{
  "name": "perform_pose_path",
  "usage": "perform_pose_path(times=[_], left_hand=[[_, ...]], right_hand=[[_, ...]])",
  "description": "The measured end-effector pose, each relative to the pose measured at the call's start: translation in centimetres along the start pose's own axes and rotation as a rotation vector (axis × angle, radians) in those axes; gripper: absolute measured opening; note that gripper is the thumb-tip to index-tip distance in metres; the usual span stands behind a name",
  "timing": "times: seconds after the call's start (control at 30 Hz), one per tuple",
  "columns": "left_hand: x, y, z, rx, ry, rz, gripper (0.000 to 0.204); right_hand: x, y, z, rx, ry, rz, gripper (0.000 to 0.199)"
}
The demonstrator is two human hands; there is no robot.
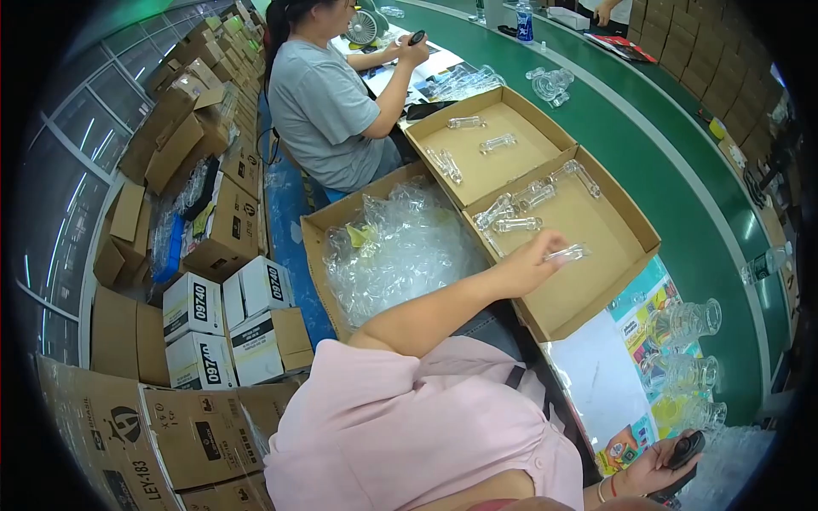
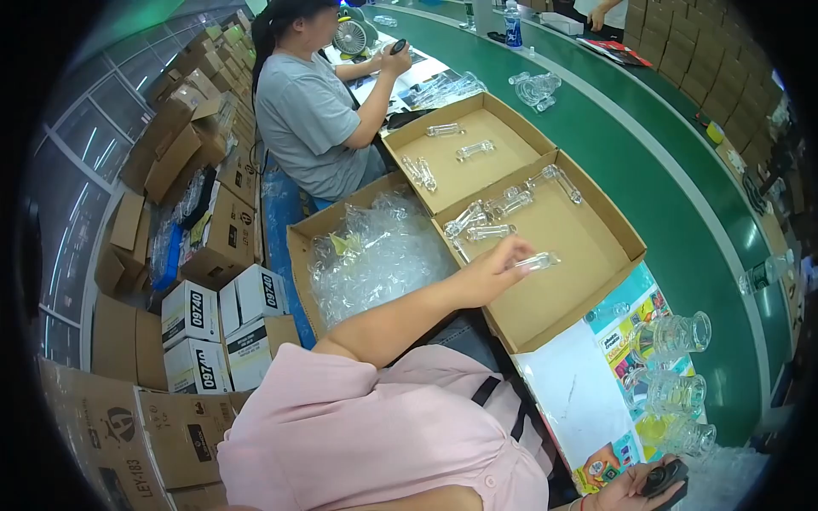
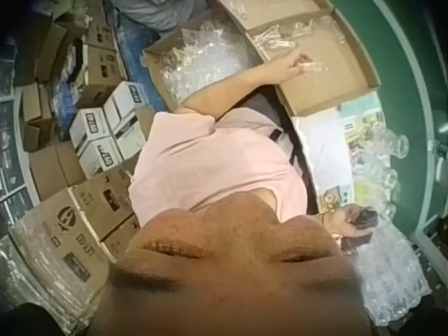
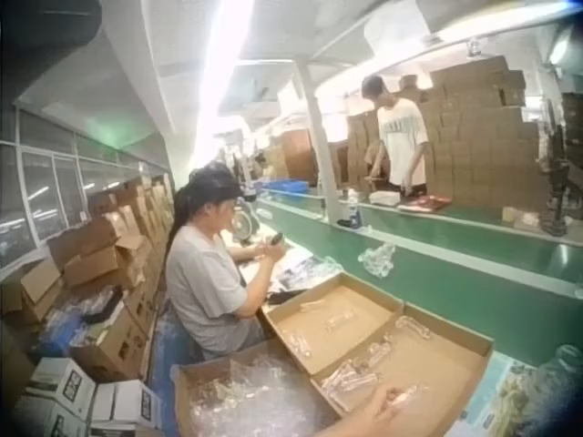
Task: Cleaning glass components with an air blower and packaging them into boxes using bubble wrap.
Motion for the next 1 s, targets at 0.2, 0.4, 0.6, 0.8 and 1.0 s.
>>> perform_pose_path(times=[0.2,0.4,0.6,0.8,1.0], left_hand=[[-3.7,1.1,-1.9,-0.218,-0.108,-0.056,0.025],[-5.0,1.9,-5.5,-0.401,0.394,-0.207,0.037],[-4.9,3.9,-8.7,-0.438,0.647,-0.122,0.043],[-6.2,5.2,-9.9,-0.266,0.803,-0.062,0.040],[-6.5,7.4,-9.4,-0.248,0.614,-0.005,0.029]], right_hand=[[-2.4,0.4,1.4,-0.115,-0.022,-0.021,0.040],[-3.2,4.2,-1.9,-0.066,-0.144,-0.160,0.033],[-4.4,3.9,-0.7,-0.078,-0.304,-0.269,0.036],[-5.4,3.2,-0.3,-0.041,-0.311,-0.304,0.037],[-5.6,3.3,-0.8,-0.019,-0.226,-0.194,0.037]])
Point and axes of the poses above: each hand's wrist, its own x-axis towards the middle knuckle, its own y-axis out of the palm, z = x × y, the point moved 3 cm from there along x, towards the middle knuckle, and after that the axes turned 4 degrees about -x, right-handed, at the moved point
